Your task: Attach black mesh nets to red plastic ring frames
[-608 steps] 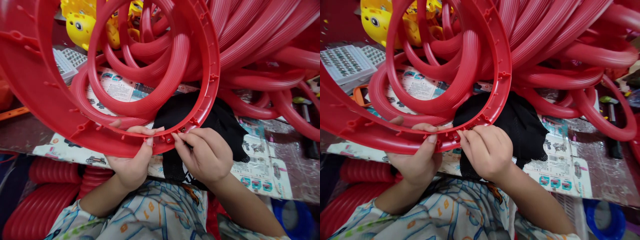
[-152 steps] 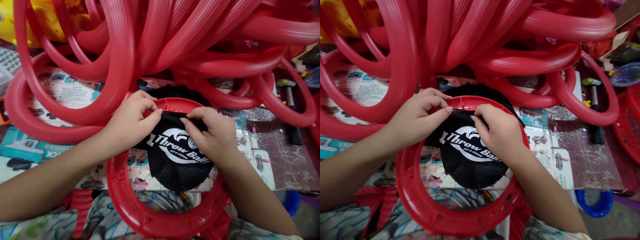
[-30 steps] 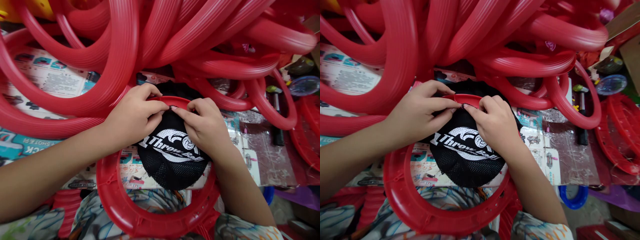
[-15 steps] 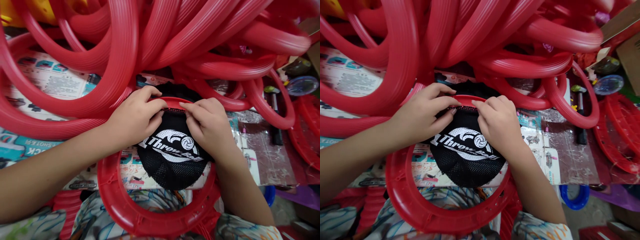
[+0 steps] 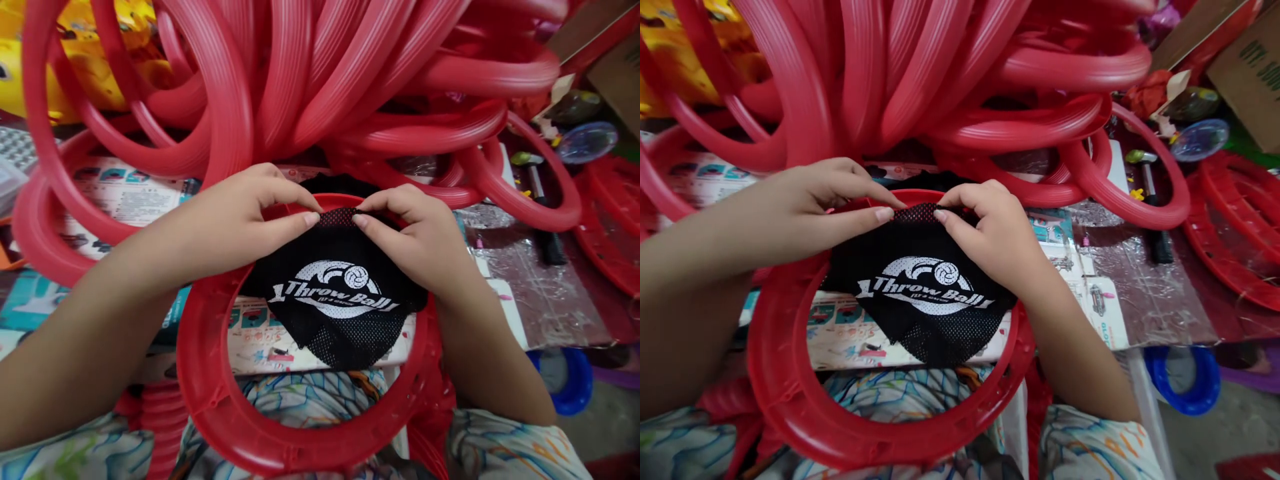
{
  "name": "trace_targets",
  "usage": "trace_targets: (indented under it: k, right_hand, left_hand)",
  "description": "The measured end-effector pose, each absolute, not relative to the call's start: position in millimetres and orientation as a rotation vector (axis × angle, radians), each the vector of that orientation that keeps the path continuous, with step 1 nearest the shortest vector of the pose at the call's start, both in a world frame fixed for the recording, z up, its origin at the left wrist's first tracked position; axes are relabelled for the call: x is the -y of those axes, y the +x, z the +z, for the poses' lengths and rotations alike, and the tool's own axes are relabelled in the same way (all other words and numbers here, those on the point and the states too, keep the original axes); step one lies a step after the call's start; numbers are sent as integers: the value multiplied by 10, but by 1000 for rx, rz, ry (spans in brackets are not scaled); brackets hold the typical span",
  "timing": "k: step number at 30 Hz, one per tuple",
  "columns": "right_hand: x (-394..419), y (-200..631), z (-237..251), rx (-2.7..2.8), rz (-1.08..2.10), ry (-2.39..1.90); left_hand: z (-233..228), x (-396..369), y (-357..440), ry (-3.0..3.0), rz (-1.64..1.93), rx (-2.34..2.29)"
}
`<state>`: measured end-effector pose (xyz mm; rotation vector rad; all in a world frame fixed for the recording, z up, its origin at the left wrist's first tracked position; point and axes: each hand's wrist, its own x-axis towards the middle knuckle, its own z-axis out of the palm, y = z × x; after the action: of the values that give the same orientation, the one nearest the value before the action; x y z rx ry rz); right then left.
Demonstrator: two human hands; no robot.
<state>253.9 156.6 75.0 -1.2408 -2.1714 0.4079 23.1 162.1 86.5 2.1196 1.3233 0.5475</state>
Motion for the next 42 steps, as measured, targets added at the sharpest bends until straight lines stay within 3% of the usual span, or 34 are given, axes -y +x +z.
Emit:
trace_targets:
  k: [5, 13, 22, 30, 42]
  right_hand:
    - [-1518, 2523, 836, 2146, 419, -1189]
    - [-1646, 2544, 611, 1980, 749, -1107]
    - [-1631, 2590, 523, 2257, 392, -1007]
    - [-1428, 2624, 723, 2222, 186, -936]
    - [-1344, 2640, 789, 2237, -27, -835]
  left_hand:
    - [1019, -1717, 221, 1956, 379, -1178]
    - [912, -1939, 368, 2036, 160, -1133]
    - [722, -1952, 459, 1946, 212, -1144]
    - [986, -1708, 426, 1987, 467, -1139]
    - [1169, -1500, 479, 2290, 443, -1301]
